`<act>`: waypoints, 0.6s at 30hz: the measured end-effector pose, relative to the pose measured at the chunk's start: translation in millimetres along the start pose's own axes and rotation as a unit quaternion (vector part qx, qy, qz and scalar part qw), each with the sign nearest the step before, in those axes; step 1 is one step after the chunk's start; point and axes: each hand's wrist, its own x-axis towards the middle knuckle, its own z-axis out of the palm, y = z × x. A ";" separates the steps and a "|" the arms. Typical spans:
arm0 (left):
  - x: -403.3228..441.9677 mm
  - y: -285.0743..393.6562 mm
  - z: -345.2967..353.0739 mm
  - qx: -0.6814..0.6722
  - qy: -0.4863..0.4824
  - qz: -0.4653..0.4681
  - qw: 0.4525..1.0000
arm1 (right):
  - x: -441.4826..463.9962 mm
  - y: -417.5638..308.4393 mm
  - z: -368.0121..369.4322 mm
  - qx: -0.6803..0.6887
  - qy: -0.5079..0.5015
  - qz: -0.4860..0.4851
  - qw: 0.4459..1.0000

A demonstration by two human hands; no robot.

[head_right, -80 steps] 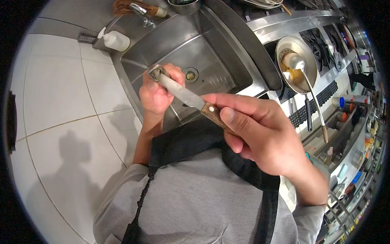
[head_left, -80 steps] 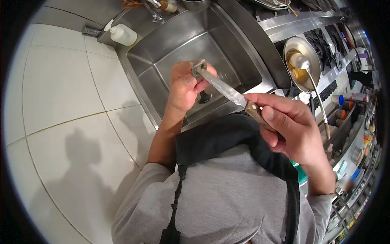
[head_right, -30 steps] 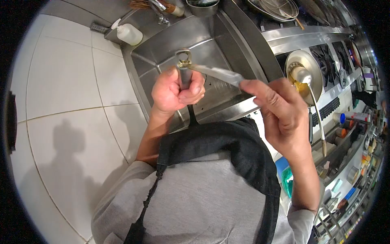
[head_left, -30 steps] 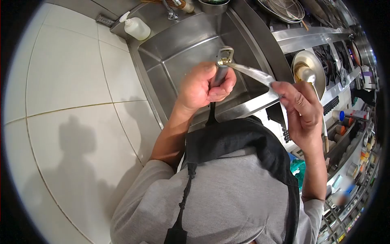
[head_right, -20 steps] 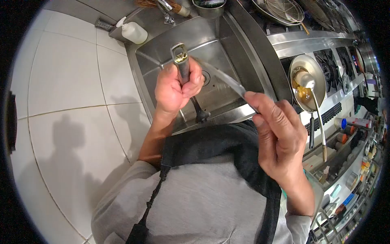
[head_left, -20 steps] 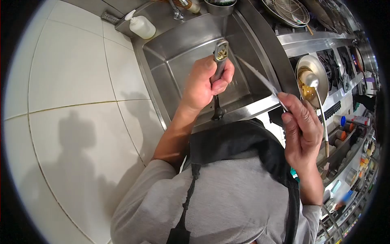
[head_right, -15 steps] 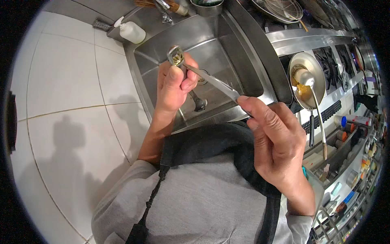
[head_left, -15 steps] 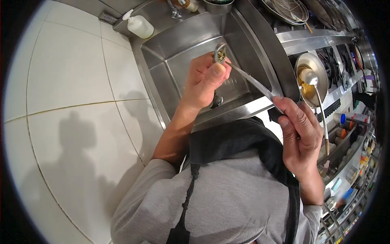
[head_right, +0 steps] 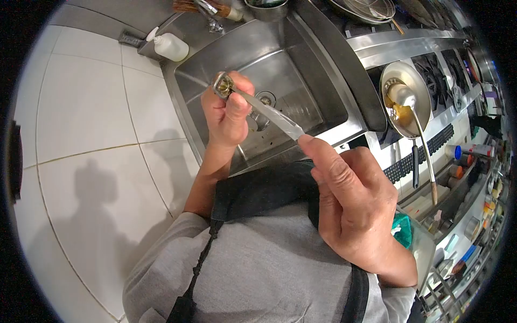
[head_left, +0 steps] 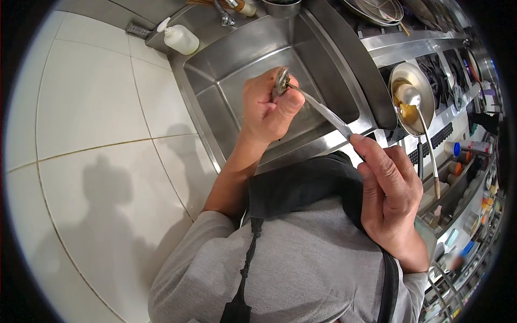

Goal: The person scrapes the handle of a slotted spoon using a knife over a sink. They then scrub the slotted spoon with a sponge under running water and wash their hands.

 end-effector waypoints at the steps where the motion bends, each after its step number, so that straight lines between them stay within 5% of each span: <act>1: -1.0 0.3 0.8 -0.004 0.001 -0.010 1.000 | -0.2 -0.6 -0.5 0.000 0.001 0.002 1.000; 18: -4.5 1.7 6.9 -0.044 -0.005 0.001 0.999 | -2.9 -4.9 4.7 0.012 0.030 -0.001 0.999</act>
